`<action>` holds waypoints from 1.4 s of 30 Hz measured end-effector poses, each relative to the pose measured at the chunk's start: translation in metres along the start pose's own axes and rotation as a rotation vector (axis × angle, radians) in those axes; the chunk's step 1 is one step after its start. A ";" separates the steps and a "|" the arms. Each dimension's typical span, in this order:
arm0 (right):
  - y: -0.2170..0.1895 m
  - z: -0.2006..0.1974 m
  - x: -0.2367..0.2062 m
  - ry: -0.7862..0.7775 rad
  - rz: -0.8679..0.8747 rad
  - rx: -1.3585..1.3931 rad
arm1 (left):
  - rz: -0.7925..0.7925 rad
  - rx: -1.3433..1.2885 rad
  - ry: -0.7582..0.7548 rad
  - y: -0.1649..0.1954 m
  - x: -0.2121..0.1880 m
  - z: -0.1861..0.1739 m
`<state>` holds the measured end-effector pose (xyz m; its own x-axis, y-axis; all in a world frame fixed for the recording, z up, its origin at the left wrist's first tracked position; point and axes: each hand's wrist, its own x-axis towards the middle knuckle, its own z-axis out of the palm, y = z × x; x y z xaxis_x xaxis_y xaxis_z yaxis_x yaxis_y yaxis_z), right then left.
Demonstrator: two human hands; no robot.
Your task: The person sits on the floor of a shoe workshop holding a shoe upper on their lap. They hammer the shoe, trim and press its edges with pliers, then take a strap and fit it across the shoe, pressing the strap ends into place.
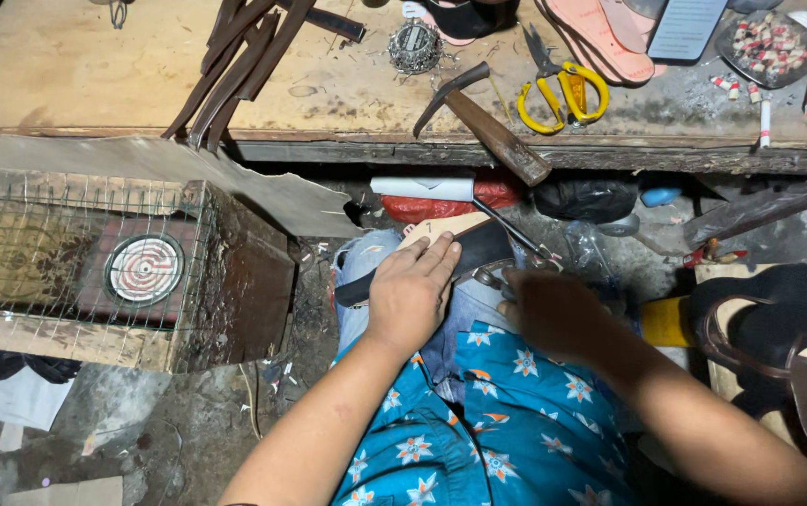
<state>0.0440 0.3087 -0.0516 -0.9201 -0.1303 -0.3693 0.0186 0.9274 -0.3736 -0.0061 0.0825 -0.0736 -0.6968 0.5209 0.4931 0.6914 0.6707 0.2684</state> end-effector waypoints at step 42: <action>-0.016 0.023 0.029 0.223 -0.041 0.143 | -0.234 -0.031 -0.572 -0.020 0.057 0.001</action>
<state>0.0260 0.2818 -0.0758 -0.9845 -0.0716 -0.1602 0.0197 0.8620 -0.5066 -0.0603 0.0993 -0.0517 -0.8169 0.5679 -0.1010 0.5069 0.7904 0.3440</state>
